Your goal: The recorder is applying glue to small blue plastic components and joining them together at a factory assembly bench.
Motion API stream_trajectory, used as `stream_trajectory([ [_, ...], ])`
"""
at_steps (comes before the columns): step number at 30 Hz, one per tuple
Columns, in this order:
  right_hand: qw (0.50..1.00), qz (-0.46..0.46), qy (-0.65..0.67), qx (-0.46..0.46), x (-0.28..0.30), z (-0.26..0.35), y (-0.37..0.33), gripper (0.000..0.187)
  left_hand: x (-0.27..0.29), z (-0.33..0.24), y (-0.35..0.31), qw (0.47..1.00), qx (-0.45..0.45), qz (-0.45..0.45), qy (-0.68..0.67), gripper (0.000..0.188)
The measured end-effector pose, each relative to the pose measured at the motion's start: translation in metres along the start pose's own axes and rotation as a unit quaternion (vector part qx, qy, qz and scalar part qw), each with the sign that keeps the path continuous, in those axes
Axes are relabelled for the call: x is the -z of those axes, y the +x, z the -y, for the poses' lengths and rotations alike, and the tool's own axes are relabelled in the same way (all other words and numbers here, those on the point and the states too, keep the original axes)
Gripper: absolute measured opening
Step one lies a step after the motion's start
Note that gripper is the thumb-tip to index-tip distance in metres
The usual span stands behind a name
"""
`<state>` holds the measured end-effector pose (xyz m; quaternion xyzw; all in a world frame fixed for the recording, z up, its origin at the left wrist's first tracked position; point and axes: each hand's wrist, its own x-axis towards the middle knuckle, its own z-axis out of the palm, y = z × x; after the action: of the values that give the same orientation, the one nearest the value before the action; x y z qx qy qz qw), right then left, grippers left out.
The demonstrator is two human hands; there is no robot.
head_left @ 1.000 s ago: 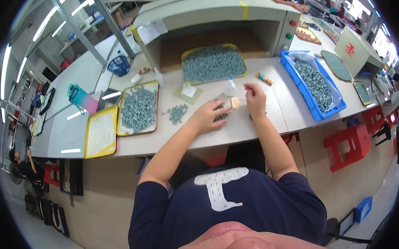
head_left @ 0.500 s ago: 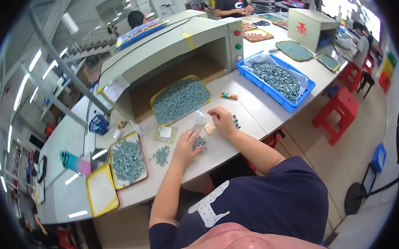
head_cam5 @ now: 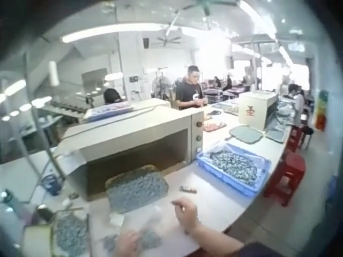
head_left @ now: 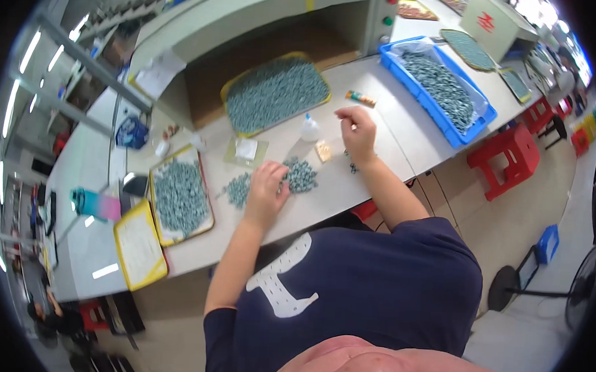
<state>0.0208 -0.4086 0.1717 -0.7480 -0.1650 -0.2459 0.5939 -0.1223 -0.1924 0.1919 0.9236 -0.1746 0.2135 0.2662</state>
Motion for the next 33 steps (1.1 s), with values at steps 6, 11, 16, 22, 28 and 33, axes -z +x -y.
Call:
stream_trajectory([
  [6,0.993,0.055,0.034,0.096,-0.084,-0.007,0.033,0.018,0.069,0.116,-0.028,0.991,0.118,-0.032,0.05,0.056],
  [11,0.989,0.087,0.033,0.119,-0.132,-0.048,0.038,0.02,0.082,0.193,-0.014,0.976,0.135,0.069,0.153,0.063],
  [16,0.994,0.076,0.058,0.045,-0.155,-0.07,0.027,0.022,0.067,0.229,0.002,0.955,0.141,0.191,0.181,0.065],
  [22,0.991,0.113,0.05,0.06,-0.161,-0.071,0.011,0.021,0.04,0.239,-0.024,0.961,0.135,0.162,0.177,0.053],
  [28,0.981,0.183,0.007,0.067,-0.16,-0.058,0.011,0.019,0.036,0.238,-0.05,0.987,0.084,0.061,0.126,0.027],
  [33,0.968,0.247,-0.042,-0.016,-0.165,-0.038,0.032,0.018,0.046,0.228,-0.057,0.982,0.024,0.068,0.173,0.025],
])
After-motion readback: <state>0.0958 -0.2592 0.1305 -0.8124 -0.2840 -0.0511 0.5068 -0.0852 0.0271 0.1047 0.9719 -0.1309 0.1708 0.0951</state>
